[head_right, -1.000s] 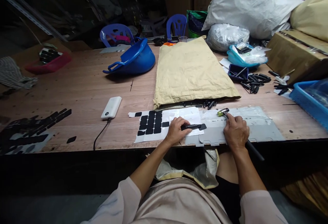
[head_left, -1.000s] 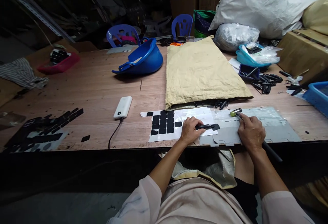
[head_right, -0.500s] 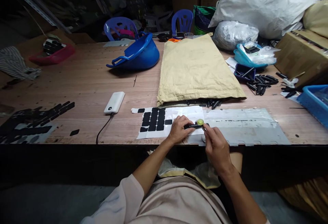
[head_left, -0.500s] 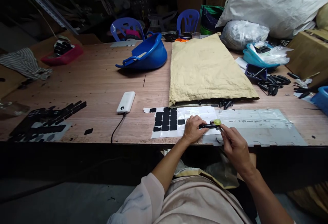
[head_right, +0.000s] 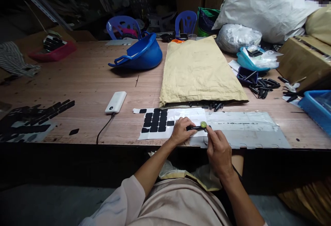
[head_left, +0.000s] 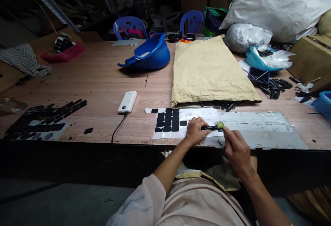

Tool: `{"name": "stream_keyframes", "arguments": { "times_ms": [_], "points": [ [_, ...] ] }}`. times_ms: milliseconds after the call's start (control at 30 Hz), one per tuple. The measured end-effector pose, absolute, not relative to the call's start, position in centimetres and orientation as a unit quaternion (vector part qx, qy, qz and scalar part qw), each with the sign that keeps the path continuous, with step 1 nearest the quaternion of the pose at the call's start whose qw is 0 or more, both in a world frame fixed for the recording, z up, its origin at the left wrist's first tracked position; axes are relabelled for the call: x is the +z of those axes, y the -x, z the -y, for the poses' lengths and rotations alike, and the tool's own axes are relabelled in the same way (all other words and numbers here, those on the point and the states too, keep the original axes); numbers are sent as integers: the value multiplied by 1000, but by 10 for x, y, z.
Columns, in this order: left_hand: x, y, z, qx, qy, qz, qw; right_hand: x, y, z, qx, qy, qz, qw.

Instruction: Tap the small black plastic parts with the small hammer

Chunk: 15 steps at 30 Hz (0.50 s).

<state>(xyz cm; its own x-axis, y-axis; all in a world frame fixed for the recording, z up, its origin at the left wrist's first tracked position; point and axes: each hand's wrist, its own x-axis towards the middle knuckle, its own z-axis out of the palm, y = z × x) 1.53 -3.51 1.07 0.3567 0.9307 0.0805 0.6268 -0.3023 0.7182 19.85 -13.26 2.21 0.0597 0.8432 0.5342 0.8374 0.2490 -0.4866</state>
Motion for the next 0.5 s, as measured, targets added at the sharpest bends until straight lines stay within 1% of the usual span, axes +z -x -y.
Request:
{"name": "stream_keyframes", "arguments": {
  "times_ms": [100,167,233,300,367,500],
  "points": [
    [11,-16,35,250,-765,-512,300,21,-200,133,20,616,686,386],
    [11,-16,35,251,-768,-510,297,23,-206,131,15,618,675,402],
    [10,-16,35,251,-771,-507,294,25,-220,124,-10,631,655,415],
    [10,-16,35,249,-773,-504,293,27,-240,113,-44,660,631,407],
    [11,-16,35,247,-776,-502,293,25,-264,101,-70,708,601,365],
    [12,-15,36,239,-782,-499,287,14,-299,81,-89,793,549,250]
  ]
}}
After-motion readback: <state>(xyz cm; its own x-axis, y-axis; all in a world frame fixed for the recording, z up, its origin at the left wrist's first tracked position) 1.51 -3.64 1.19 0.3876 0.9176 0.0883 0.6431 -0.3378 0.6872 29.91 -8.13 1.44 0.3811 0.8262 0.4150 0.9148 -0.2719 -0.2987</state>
